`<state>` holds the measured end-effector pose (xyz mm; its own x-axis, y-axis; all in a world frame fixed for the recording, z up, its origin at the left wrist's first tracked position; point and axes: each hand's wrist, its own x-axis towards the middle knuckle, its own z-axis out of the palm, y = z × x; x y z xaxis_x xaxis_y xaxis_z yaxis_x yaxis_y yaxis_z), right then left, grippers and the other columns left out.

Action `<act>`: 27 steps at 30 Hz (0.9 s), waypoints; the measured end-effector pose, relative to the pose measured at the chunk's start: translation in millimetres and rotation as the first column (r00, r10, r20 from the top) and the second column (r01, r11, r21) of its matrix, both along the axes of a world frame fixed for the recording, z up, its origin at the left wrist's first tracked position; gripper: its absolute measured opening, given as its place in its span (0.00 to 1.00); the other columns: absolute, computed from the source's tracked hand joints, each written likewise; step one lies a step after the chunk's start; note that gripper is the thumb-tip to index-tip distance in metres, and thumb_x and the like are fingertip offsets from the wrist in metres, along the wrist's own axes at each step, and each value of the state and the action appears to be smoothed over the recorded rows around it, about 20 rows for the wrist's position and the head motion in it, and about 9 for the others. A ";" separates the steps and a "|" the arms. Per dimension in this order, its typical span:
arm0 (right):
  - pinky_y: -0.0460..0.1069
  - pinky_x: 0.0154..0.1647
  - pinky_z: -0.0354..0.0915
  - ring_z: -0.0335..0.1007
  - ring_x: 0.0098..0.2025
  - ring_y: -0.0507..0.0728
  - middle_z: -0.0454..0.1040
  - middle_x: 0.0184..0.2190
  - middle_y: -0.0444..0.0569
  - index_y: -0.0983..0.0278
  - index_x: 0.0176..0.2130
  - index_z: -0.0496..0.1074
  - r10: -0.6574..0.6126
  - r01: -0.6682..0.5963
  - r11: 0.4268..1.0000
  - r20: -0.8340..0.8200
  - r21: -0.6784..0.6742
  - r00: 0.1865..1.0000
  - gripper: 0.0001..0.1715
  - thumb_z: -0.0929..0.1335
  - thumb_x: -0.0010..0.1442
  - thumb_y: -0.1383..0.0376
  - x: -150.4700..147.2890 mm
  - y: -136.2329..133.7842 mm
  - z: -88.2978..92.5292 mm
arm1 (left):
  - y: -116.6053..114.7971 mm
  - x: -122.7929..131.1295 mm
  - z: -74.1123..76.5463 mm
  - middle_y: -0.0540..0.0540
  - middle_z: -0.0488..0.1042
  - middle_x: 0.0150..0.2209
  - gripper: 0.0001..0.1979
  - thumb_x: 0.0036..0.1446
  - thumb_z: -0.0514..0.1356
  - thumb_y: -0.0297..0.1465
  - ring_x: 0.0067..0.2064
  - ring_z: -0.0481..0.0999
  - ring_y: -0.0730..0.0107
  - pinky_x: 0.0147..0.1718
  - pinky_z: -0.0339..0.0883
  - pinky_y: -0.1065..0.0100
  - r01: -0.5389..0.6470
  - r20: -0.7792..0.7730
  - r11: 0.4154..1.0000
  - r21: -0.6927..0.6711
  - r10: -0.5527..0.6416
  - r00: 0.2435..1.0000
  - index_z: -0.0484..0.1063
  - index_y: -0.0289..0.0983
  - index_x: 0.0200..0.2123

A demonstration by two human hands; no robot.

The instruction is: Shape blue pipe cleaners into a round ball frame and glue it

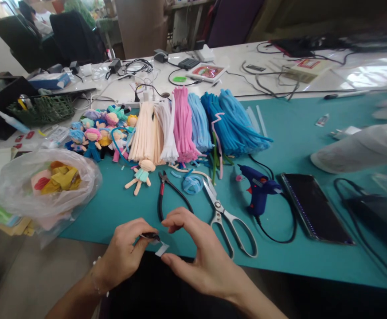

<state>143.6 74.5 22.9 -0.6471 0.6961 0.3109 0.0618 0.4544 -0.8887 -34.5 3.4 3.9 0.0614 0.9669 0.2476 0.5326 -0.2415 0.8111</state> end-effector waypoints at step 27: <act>0.48 0.22 0.51 0.57 0.24 0.52 0.65 0.21 0.43 0.64 0.22 0.66 0.194 -0.394 0.857 0.499 0.334 0.845 0.08 0.66 0.48 0.74 -14.7 10.6 12.2 | 7.4 -6.8 15.7 0.47 0.73 0.29 0.10 0.52 0.50 0.20 0.31 0.71 0.68 0.31 0.62 0.70 0.294 -0.107 0.875 -0.384 -0.359 0.927 0.67 0.37 0.27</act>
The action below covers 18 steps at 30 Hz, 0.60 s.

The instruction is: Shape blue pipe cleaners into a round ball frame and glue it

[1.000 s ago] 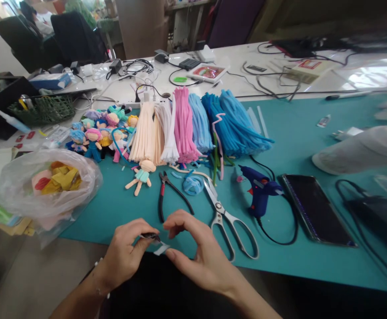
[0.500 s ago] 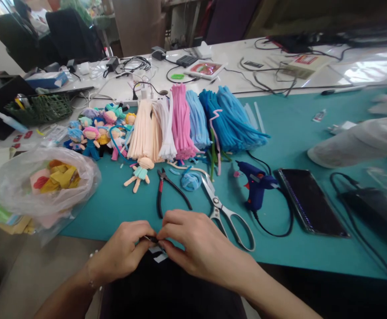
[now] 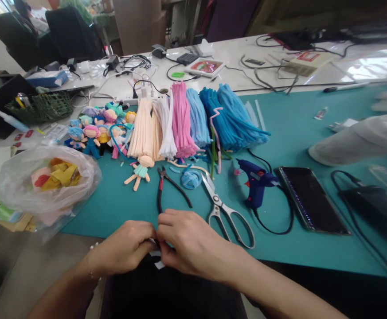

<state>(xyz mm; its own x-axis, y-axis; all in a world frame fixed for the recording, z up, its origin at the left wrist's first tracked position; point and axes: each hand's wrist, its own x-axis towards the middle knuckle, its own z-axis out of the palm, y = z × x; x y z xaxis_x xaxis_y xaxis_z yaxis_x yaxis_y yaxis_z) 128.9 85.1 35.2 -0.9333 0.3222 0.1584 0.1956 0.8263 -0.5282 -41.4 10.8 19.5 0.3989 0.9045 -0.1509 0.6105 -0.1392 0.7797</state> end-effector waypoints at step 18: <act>0.48 0.24 0.50 0.58 0.26 0.53 0.67 0.22 0.45 0.64 0.25 0.66 -0.052 0.052 0.997 0.004 0.052 0.999 0.07 0.65 0.52 0.73 -2.7 -3.3 0.2 | 8.4 -9.7 1.6 0.49 0.75 0.26 0.09 0.55 0.54 0.23 0.29 0.73 0.71 0.30 0.63 0.72 -0.002 0.029 1.000 -0.001 0.002 1.000 0.70 0.36 0.25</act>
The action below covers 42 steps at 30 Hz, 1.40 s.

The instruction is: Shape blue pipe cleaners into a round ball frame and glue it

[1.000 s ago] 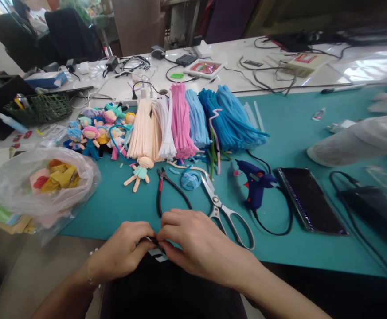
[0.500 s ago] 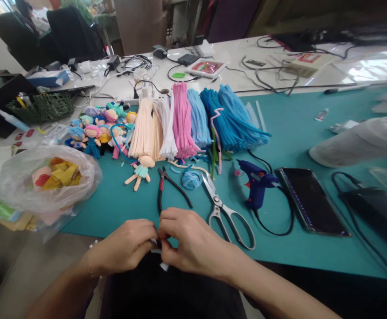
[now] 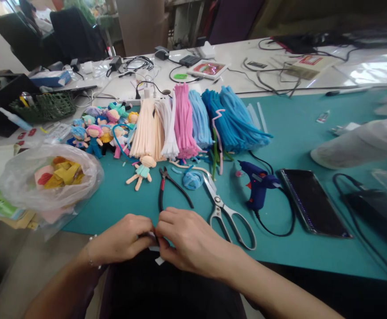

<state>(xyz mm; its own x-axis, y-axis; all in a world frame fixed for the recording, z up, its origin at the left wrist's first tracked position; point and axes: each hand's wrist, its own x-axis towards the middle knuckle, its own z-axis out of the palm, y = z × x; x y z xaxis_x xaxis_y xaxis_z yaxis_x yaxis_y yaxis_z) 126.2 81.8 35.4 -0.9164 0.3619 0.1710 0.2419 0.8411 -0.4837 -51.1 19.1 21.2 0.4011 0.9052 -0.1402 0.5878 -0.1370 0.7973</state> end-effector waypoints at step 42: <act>0.43 0.24 0.57 0.63 0.21 0.49 0.70 0.19 0.43 0.65 0.24 0.70 -0.326 0.242 0.903 -0.200 -0.355 0.924 0.08 0.66 0.51 0.74 -12.7 -6.7 -33.5 | -20.4 7.5 -57.9 0.49 0.75 0.27 0.19 0.42 0.70 0.36 0.29 0.74 0.72 0.30 0.68 0.71 -0.542 0.526 0.724 -0.426 0.686 0.503 0.69 0.35 0.36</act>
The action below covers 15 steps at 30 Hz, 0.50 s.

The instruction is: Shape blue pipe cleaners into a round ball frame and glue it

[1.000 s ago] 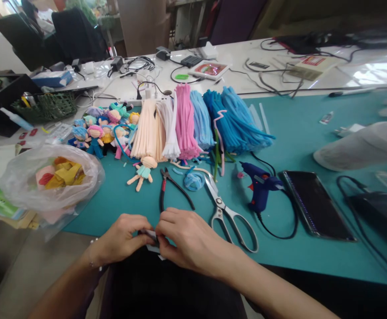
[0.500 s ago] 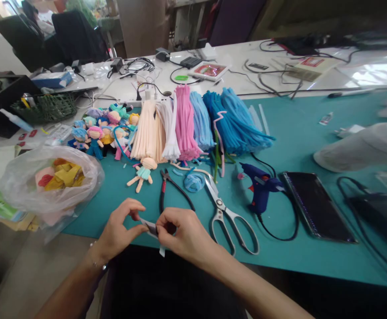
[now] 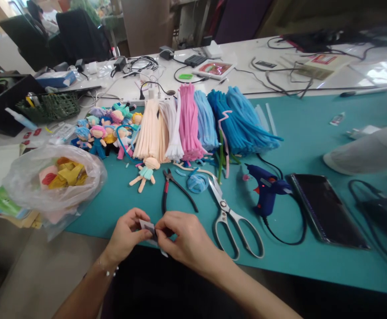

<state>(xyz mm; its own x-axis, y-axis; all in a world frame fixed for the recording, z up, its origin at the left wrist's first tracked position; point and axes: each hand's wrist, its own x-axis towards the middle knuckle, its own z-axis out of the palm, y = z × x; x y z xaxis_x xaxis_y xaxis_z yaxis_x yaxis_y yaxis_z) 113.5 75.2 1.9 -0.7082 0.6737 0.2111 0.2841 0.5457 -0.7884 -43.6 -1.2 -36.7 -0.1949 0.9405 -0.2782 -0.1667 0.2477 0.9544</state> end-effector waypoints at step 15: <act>0.41 0.20 0.51 0.54 0.20 0.46 0.61 0.17 0.38 0.66 0.19 0.66 0.095 -0.128 0.810 -0.088 -0.572 0.992 0.08 0.64 0.47 0.73 -2.4 -8.1 7.8 | 11.4 -14.9 9.3 0.48 0.75 0.21 0.07 0.48 0.67 0.34 0.26 0.71 0.70 0.31 0.65 0.65 0.360 -0.160 0.795 0.489 -0.324 0.933 0.75 0.38 0.24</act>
